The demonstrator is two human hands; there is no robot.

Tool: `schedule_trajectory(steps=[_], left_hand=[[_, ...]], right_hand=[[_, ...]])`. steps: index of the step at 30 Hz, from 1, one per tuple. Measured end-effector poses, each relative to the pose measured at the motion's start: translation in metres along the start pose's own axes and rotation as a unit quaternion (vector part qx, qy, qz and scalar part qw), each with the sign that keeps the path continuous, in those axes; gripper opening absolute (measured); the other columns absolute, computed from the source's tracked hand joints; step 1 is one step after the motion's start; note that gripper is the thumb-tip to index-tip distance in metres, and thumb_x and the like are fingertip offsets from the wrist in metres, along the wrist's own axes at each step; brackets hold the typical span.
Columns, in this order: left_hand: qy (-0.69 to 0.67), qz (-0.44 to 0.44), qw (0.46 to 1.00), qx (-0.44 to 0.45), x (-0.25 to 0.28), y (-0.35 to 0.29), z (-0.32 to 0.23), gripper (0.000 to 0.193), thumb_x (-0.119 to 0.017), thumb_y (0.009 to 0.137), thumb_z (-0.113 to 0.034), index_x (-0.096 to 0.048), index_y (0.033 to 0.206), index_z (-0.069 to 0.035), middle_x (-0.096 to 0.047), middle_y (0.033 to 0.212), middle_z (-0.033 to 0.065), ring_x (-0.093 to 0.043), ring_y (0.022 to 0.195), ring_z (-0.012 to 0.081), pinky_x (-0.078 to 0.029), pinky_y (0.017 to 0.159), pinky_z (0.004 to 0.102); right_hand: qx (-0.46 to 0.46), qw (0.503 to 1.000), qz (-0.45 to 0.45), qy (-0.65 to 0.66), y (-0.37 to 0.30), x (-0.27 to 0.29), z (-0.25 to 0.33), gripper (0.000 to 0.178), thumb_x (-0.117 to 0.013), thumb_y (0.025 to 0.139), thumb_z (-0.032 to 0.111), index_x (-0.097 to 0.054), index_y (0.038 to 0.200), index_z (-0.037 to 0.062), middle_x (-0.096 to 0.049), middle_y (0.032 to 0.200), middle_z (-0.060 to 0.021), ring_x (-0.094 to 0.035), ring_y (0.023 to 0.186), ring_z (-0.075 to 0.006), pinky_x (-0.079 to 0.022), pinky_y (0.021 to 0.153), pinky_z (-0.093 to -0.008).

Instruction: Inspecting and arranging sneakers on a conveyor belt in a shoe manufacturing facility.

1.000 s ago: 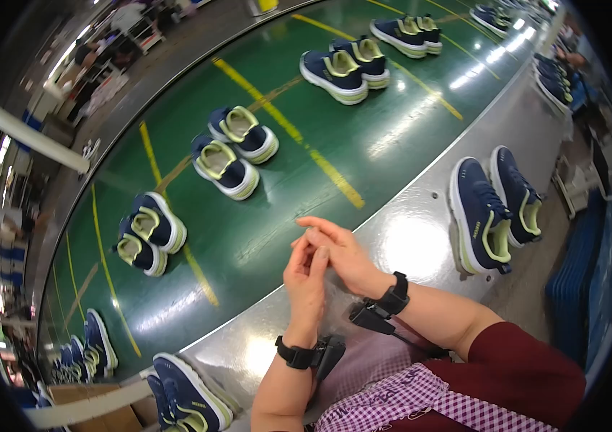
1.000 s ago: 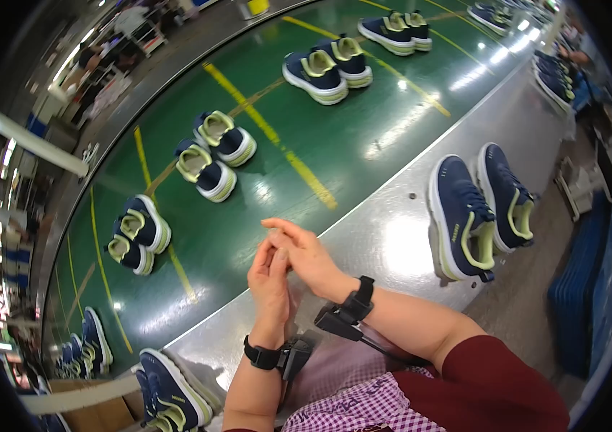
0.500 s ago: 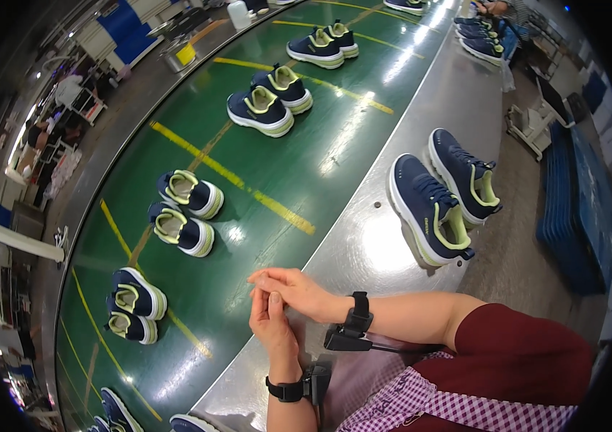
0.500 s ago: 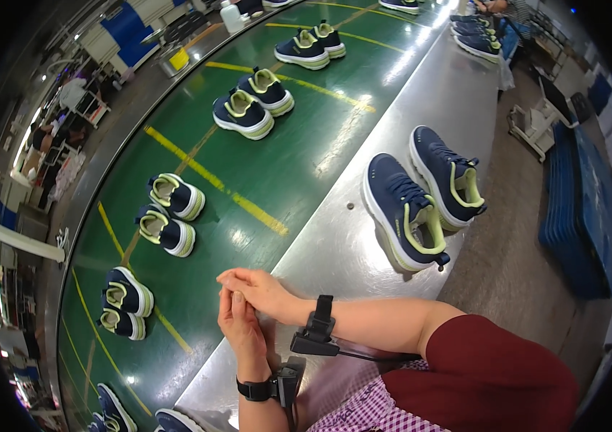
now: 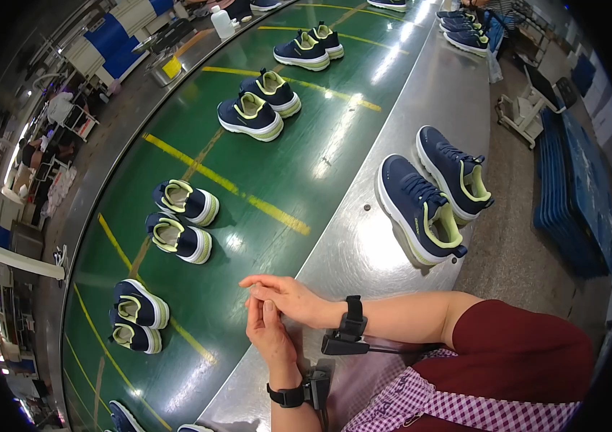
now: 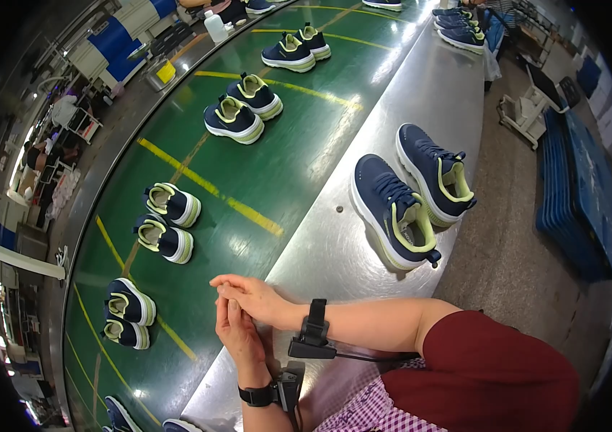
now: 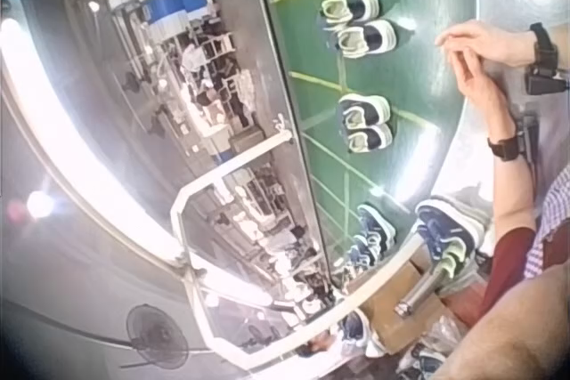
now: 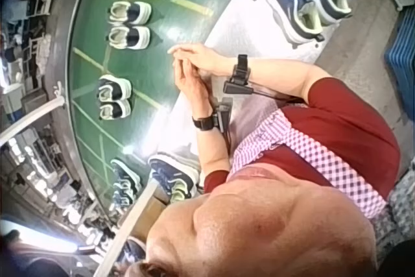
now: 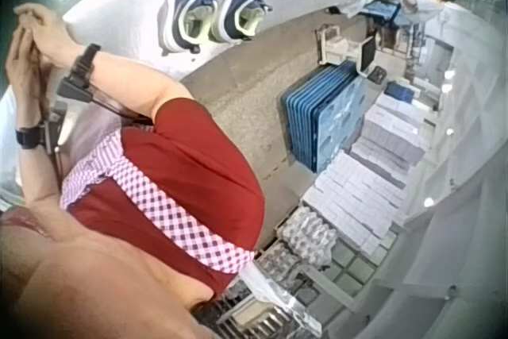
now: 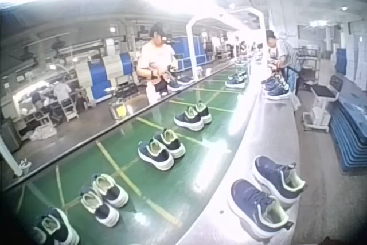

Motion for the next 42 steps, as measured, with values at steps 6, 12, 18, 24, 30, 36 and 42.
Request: schedule_trajectory(steps=[6, 12, 18, 24, 30, 36, 42], left_hand=[[0.015, 0.003, 1.0, 0.01, 0.002, -0.002, -0.006, 0.042, -0.052, 0.095, -0.012, -0.041, 0.132, 0.007, -0.05, 0.126, 0.0103, -0.052, 0.115, 0.0183, -0.044, 0.097, 0.0291], [0.012, 0.003, 1.0, 0.015, 0.007, -0.004, -0.008, 0.041, -0.052, 0.095, -0.013, -0.043, 0.13, 0.007, -0.05, 0.127, 0.0099, -0.052, 0.115, 0.0182, -0.043, 0.097, 0.0293], [0.024, 0.004, 1.0, 0.001, 0.01, -0.006, -0.011, 0.043, -0.052, 0.095, -0.012, -0.042, 0.132, 0.007, -0.05, 0.127, 0.0109, -0.052, 0.115, 0.0182, -0.042, 0.098, 0.0295], [-0.002, -0.002, 1.0, 0.008, 0.021, -0.007, -0.009, 0.043, -0.052, 0.095, -0.012, -0.041, 0.133, 0.007, -0.05, 0.128, 0.0115, -0.052, 0.115, 0.0177, -0.042, 0.099, 0.0294], [0.007, 0.012, 1.0, 0.02, 0.022, -0.007, -0.004, 0.041, -0.052, 0.095, -0.013, -0.044, 0.132, 0.005, -0.051, 0.127, 0.0095, -0.053, 0.112, 0.0168, -0.043, 0.096, 0.0295], [0.014, 0.002, 1.0, 0.014, 0.035, -0.009, -0.006, 0.04, -0.052, 0.095, -0.012, -0.045, 0.131, 0.005, -0.053, 0.124, 0.0093, -0.053, 0.111, 0.0161, -0.043, 0.095, 0.0297], [0.002, -0.003, 1.0, 0.006, 0.038, -0.008, -0.005, 0.041, -0.053, 0.094, -0.009, -0.045, 0.133, 0.003, -0.056, 0.122, 0.0092, -0.054, 0.109, 0.015, -0.044, 0.094, 0.0287]], right_hand=[[-0.012, 1.0, 0.006, 0.02, -0.002, -0.006, 0.0, 0.037, -0.043, 0.1, 0.023, -0.046, 0.133, 0.0074, -0.062, 0.104, -0.0107, -0.057, 0.1, -0.0141, -0.047, 0.084, -0.0273], [-0.009, 1.0, 0.008, -0.005, -0.002, -0.01, -0.002, 0.035, -0.047, 0.098, 0.026, -0.05, 0.129, 0.0095, -0.06, 0.094, -0.0058, -0.056, 0.089, -0.01, -0.048, 0.074, -0.0242], [-0.056, 0.998, 0.005, 0.017, -0.002, -0.013, -0.009, 0.036, -0.045, 0.099, 0.023, -0.049, 0.13, 0.0047, -0.063, 0.102, -0.0099, -0.057, 0.096, -0.0127, -0.047, 0.084, -0.0268], [-0.037, 0.999, -0.007, 0.033, -0.002, -0.022, -0.007, 0.037, -0.045, 0.099, 0.024, -0.048, 0.13, 0.0047, -0.062, 0.103, -0.0081, -0.055, 0.095, -0.0117, -0.046, 0.086, -0.0267], [-0.042, 0.999, 0.003, 0.033, -0.003, -0.02, -0.012, 0.037, -0.044, 0.099, 0.023, -0.047, 0.132, 0.0064, -0.061, 0.103, -0.0076, -0.056, 0.093, -0.0113, -0.047, 0.084, -0.0263], [-0.019, 1.0, 0.015, 0.009, -0.002, -0.033, -0.014, 0.036, -0.044, 0.099, 0.023, -0.048, 0.131, 0.0061, -0.062, 0.101, -0.0072, -0.058, 0.089, -0.0105, -0.049, 0.079, -0.0261], [-0.045, 0.998, 0.007, 0.033, 0.0, -0.033, -0.021, 0.036, -0.045, 0.099, 0.024, -0.048, 0.129, 0.0049, -0.063, 0.1, -0.0073, -0.059, 0.085, -0.0104, -0.05, 0.076, -0.0251]])
Point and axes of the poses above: each hand's wrist, its own y-axis towards the middle knuckle, its own x-axis out of the back of the hand, z = x × y, the point moved 5 cm from there along y, towards the middle knuckle
